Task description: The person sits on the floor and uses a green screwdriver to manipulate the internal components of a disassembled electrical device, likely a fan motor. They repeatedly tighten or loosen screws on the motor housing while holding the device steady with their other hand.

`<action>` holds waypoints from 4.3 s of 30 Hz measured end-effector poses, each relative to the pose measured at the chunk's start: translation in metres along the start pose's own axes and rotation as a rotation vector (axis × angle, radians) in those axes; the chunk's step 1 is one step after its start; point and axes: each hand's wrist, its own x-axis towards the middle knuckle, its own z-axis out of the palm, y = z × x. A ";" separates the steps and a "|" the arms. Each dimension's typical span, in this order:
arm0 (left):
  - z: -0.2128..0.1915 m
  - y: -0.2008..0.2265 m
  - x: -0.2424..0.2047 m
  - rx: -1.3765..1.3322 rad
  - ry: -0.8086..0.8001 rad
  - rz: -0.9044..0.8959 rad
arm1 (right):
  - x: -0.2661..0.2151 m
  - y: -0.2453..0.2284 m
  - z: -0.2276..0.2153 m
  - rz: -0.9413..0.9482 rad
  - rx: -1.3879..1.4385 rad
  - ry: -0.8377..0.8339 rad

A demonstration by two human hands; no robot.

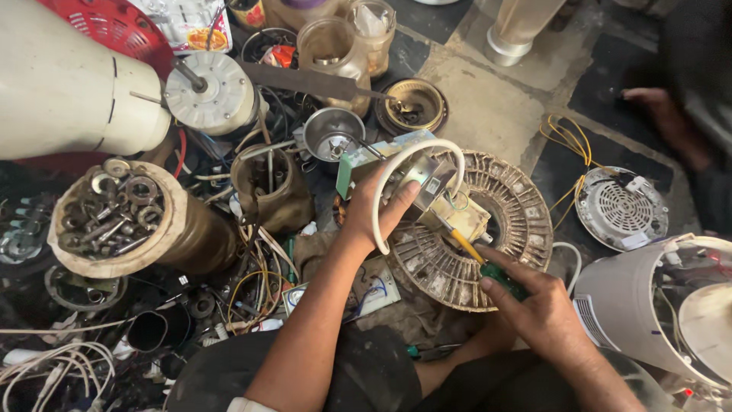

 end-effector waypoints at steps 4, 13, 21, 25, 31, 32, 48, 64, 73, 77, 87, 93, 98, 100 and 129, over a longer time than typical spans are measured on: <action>0.001 -0.012 0.002 0.149 -0.037 -0.201 | 0.002 0.002 -0.003 0.134 -0.072 -0.052; 0.001 -0.004 0.001 0.208 -0.038 -0.202 | 0.002 0.000 -0.004 -0.012 0.013 0.005; 0.003 0.000 0.001 0.154 -0.028 -0.303 | 0.006 0.011 -0.005 0.052 0.009 -0.074; 0.004 0.002 0.001 0.149 -0.035 -0.245 | 0.017 0.026 -0.015 0.438 0.805 -0.371; 0.009 -0.005 0.001 0.140 0.019 -0.206 | 0.019 0.012 -0.011 0.539 0.748 -0.306; 0.010 -0.005 -0.001 0.086 0.018 -0.196 | 0.016 0.010 -0.007 0.482 0.518 -0.238; 0.005 0.031 0.055 0.625 0.017 0.083 | 0.021 0.020 -0.021 0.225 0.491 -0.101; 0.027 -0.026 0.075 0.520 -0.061 -0.032 | 0.054 -0.039 -0.064 0.355 0.324 -0.381; 0.026 -0.017 0.078 0.492 -0.109 -0.090 | 0.073 -0.070 -0.076 0.161 -0.305 -0.428; 0.025 -0.017 0.077 0.466 -0.036 -0.127 | 0.084 -0.086 -0.076 0.095 -0.095 -0.464; 0.029 -0.036 0.077 0.451 -0.086 -0.234 | 0.072 -0.062 -0.082 -0.030 -0.258 -0.243; 0.040 -0.016 0.048 0.500 0.072 -0.068 | 0.059 -0.008 -0.073 -0.075 0.591 0.441; 0.014 0.008 0.010 0.567 -0.072 0.093 | 0.068 0.019 -0.047 -0.075 0.870 0.580; -0.002 0.016 0.002 0.509 -0.126 0.183 | 0.064 0.028 -0.038 -0.097 0.875 0.573; 0.001 0.030 -0.023 0.728 0.021 0.316 | 0.018 0.031 -0.042 -0.082 0.418 0.373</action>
